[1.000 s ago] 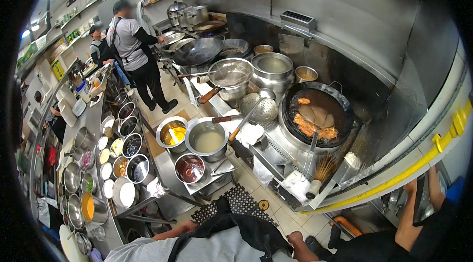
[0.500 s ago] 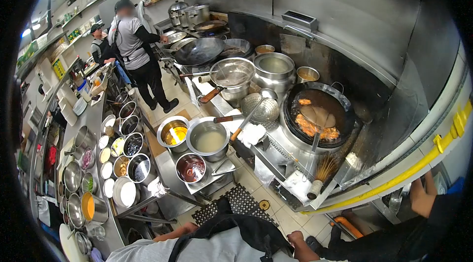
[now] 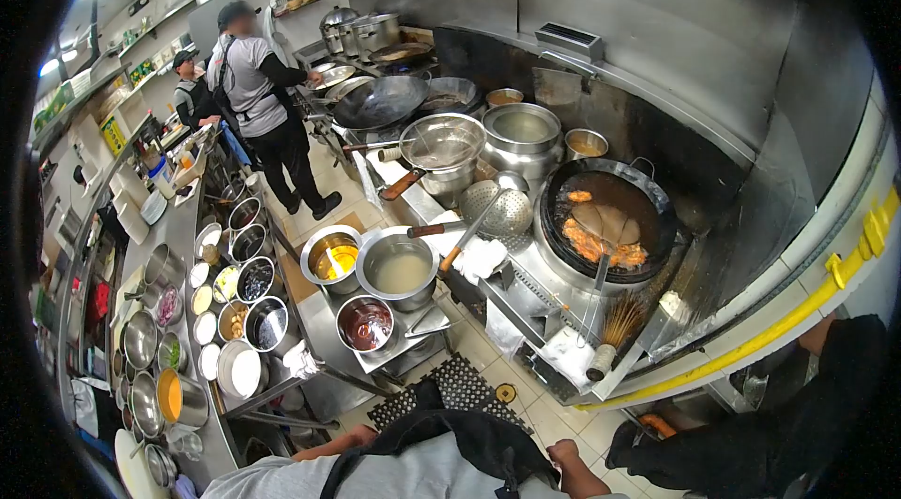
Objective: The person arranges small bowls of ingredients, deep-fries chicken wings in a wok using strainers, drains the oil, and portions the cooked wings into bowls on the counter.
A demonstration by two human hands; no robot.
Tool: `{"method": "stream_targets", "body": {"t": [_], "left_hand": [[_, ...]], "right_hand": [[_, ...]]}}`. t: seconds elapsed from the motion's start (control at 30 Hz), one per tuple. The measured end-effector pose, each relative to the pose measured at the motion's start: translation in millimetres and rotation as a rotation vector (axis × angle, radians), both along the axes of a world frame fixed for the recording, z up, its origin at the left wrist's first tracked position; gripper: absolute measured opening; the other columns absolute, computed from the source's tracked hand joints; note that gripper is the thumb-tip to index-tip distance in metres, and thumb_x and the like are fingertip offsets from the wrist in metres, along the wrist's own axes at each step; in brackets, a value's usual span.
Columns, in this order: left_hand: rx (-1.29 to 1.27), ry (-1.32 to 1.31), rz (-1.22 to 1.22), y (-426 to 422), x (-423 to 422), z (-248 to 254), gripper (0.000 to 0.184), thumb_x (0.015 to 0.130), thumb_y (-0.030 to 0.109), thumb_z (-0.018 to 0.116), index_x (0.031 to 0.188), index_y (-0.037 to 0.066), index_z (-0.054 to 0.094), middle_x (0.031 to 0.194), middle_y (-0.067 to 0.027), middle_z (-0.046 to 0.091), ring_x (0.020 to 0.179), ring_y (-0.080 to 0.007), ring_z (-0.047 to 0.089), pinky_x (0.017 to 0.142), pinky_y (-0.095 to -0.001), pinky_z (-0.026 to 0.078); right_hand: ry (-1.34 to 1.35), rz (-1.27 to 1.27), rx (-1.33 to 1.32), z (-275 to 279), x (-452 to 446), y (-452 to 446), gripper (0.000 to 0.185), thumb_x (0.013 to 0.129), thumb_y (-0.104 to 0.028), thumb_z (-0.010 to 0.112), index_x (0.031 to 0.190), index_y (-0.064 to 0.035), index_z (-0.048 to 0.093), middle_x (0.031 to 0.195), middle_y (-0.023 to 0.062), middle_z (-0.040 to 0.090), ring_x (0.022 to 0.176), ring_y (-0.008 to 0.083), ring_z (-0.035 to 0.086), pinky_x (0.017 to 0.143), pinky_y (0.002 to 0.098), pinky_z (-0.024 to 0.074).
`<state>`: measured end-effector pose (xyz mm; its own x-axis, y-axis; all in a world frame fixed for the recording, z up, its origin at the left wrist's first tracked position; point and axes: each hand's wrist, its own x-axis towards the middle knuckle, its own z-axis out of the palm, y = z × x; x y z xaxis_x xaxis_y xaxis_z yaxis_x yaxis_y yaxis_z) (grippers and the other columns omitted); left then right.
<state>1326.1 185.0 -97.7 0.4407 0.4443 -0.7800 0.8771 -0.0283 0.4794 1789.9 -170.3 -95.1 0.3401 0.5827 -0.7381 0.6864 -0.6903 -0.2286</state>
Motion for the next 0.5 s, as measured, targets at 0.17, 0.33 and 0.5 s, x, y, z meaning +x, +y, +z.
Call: {"method": "stream_targets", "body": {"t": [0.17,0.33,0.5], "left_hand": [[0.03,-0.004,0.094,-2,4,8,0.031,0.083,0.029,0.062,0.11,0.013,0.061,0.085,-0.008,0.064,0.062,-0.0172,0.061,0.053,-0.0326,0.053],[0.094,0.088,-0.137,-2,14,32,0.037,0.078,0.032,0.062,0.109,0.012,0.065,0.099,-0.0097,0.067,0.086,-0.0254,0.063,0.07,-0.0375,0.052],[0.004,0.197,0.088,-4,14,36,0.031,0.08,0.031,0.066,0.097,0.004,0.068,0.08,-0.0113,0.067,0.064,-0.0206,0.065,0.054,-0.0316,0.055]], "right_hand": [[-0.034,0.017,0.021,-15,1,-4,0.031,0.075,-0.032,0.052,0.062,-0.0086,0.068,0.062,0.0102,0.066,0.062,0.0226,0.066,0.065,0.0324,0.0508],[0.109,-0.148,0.081,0,-4,-8,0.03,0.076,-0.031,0.056,0.062,-0.0068,0.066,0.062,0.0108,0.065,0.056,0.0208,0.064,0.06,0.0313,0.0509],[0.298,-0.209,0.275,14,10,-17,0.028,0.08,-0.026,0.063,0.066,-0.0019,0.062,0.062,0.0115,0.062,0.048,0.0207,0.059,0.046,0.032,0.0502]]}}
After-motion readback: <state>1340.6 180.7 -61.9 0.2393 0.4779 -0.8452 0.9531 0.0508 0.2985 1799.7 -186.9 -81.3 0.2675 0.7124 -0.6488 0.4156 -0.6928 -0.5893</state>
